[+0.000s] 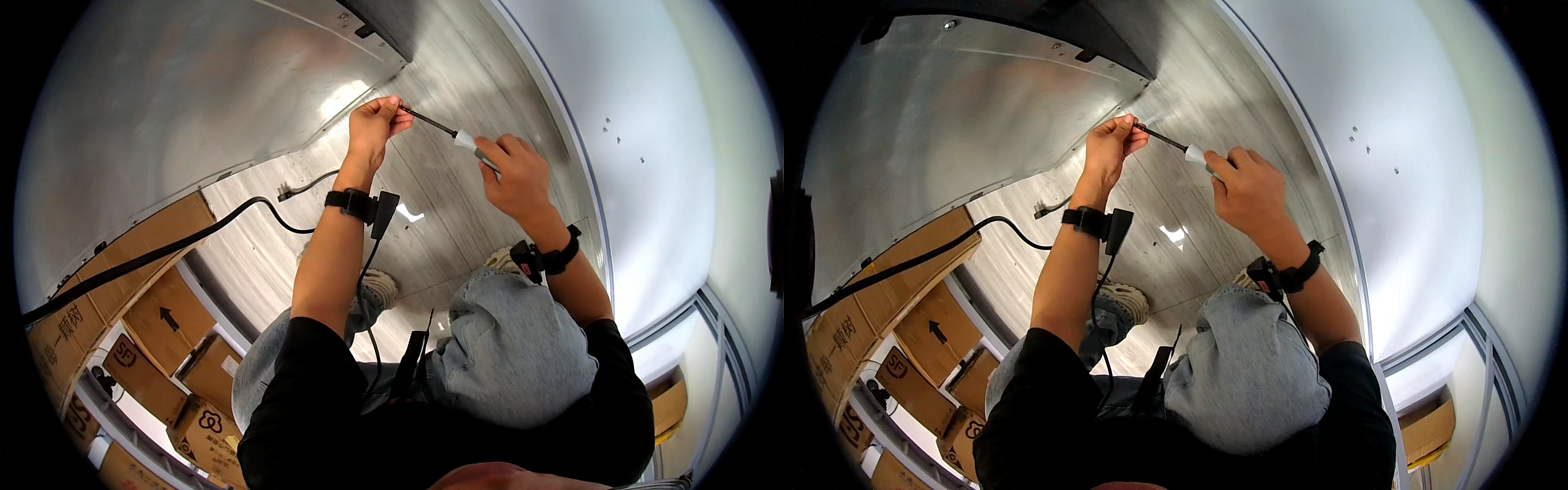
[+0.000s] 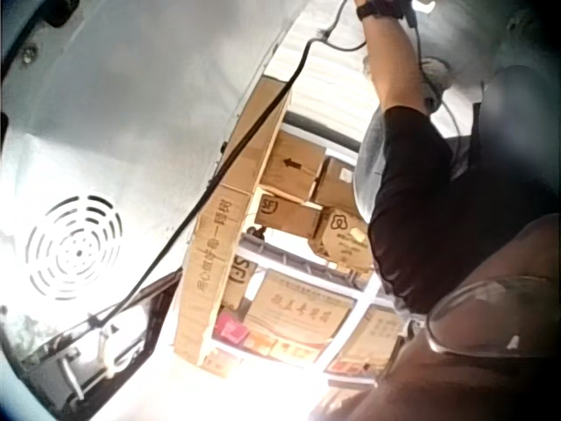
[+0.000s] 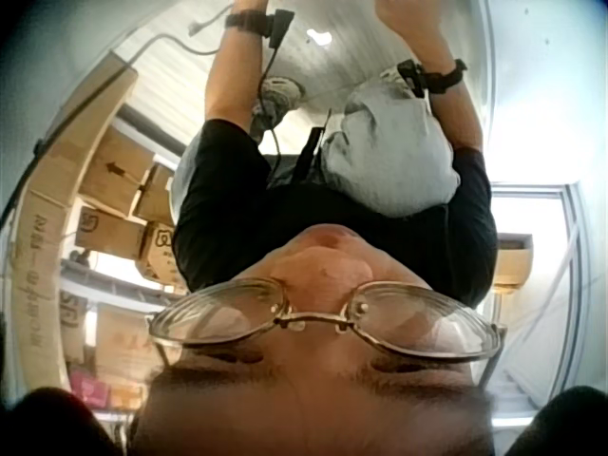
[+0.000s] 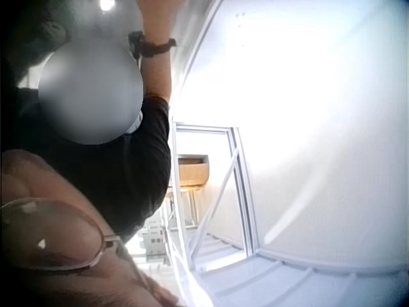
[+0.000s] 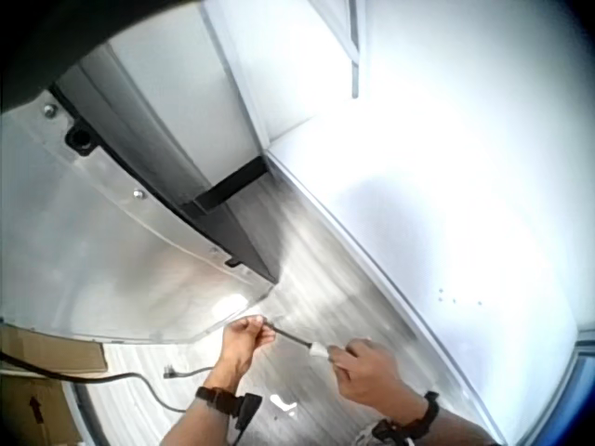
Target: The person uses a screwdriver to fasten screws into the underside of a white appliance, then positions a black plastic cover and secures it with additional screws. The person remains kneeling on the floor throughout the task.
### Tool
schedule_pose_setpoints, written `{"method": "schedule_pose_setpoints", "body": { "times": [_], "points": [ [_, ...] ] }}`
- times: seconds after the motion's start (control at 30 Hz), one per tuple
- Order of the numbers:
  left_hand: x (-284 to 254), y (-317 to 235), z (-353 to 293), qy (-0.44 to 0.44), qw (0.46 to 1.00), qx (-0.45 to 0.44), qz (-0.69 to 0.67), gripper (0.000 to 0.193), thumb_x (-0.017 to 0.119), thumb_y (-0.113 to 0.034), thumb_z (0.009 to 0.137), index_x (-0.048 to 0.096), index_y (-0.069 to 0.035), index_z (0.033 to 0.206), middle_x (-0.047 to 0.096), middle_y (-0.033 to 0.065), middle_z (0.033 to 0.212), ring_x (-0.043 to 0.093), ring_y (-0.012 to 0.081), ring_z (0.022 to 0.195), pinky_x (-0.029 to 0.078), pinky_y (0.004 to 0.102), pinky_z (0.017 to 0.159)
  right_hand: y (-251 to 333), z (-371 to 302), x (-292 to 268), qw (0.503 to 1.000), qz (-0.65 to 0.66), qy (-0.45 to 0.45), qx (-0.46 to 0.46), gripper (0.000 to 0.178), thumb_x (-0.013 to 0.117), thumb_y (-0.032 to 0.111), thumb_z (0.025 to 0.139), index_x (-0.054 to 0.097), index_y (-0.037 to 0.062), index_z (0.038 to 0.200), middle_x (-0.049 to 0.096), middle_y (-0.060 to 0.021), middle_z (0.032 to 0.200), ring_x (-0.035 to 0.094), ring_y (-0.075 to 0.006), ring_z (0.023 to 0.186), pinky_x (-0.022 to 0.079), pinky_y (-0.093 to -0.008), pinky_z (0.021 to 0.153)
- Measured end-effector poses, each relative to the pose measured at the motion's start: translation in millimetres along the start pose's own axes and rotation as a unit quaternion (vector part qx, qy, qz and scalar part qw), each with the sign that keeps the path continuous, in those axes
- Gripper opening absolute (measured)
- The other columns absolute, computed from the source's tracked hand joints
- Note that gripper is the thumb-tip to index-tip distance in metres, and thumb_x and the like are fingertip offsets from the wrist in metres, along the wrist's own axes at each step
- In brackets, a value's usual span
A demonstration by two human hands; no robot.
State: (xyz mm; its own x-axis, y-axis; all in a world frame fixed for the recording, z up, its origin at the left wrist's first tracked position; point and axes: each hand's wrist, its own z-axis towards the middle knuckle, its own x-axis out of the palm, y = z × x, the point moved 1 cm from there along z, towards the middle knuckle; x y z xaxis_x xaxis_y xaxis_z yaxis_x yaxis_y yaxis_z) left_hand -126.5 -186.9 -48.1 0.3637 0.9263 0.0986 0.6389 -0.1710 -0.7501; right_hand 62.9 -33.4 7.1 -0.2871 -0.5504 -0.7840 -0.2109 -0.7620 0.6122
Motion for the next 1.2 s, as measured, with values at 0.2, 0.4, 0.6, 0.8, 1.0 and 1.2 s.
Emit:
{"method": "schedule_pose_setpoints", "body": {
  "times": [0.2,0.4,0.6,0.8,1.0,1.2],
  "points": [
    [3,11,4,0.005,0.997,-0.029,-0.069,0.019,0.058,-0.016,0.091,0.058,0.003,0.093,0.062,0.0108,0.079,0.064,0.0178,0.068,0.058,0.0257,0.065,-4,-6,7,0.998,0.052,-0.016,0.043,0.032,0.07,0.009,0.068,0.064,0.0144,0.099,0.055,-0.0043,0.078,0.058,-0.0252,0.07,0.046,-0.0367,0.056],
    [6,24,24,0.031,0.992,-0.063,-0.1,0.022,0.055,-0.024,0.093,0.058,-0.002,0.093,0.06,0.0069,0.082,0.061,0.0159,0.073,0.056,0.028,0.069,-21,-9,32,0.949,0.221,0.069,0.215,0.033,0.07,0.01,0.072,0.059,0.009,0.103,0.062,-0.0111,0.093,0.061,-0.0294,0.084,0.049,-0.0374,0.068],
    [14,35,64,0.007,0.982,-0.109,-0.151,0.019,0.053,-0.027,0.094,0.058,-0.01,0.097,0.059,0.0012,0.085,0.059,0.0139,0.077,0.054,0.0273,0.07,-37,-9,87,0.897,0.328,0.059,0.292,0.041,0.072,0.012,0.074,0.048,0.0022,0.106,0.063,-0.0133,0.091,0.062,-0.0236,0.087,0.047,-0.0329,0.078],
    [19,27,78,-0.012,0.989,-0.091,-0.12,0.018,0.049,-0.024,0.096,0.06,-0.012,0.102,0.059,-0.0012,0.087,0.056,0.0122,0.077,0.051,0.0277,0.071,-28,1,113,0.806,0.473,0.058,0.35,0.034,0.071,0.01,0.079,0.048,0.0023,0.102,0.062,-0.009,0.086,0.059,-0.0145,0.076,0.046,-0.0282,0.067],
    [22,13,81,-0.009,0.991,-0.081,-0.106,0.018,0.048,-0.021,0.096,0.062,-0.011,0.099,0.057,-0.0007,0.087,0.053,0.0126,0.077,0.049,0.0282,0.072,-22,6,114,0.798,0.494,0.048,0.341,0.029,0.066,0.007,0.082,0.046,0.0014,0.103,0.061,-0.0083,0.082,0.057,-0.0123,0.07,0.045,-0.0266,0.064],
    [21,11,82,-0.017,0.992,-0.08,-0.098,0.018,0.048,-0.02,0.096,0.063,-0.01,0.095,0.054,-0.0006,0.082,0.05,0.013,0.073,0.048,0.0299,0.071,-21,10,114,0.785,0.509,0.06,0.348,0.027,0.064,0.006,0.083,0.046,0.0016,0.103,0.06,-0.0081,0.083,0.057,-0.0126,0.07,0.045,-0.027,0.064]
  ]
}}
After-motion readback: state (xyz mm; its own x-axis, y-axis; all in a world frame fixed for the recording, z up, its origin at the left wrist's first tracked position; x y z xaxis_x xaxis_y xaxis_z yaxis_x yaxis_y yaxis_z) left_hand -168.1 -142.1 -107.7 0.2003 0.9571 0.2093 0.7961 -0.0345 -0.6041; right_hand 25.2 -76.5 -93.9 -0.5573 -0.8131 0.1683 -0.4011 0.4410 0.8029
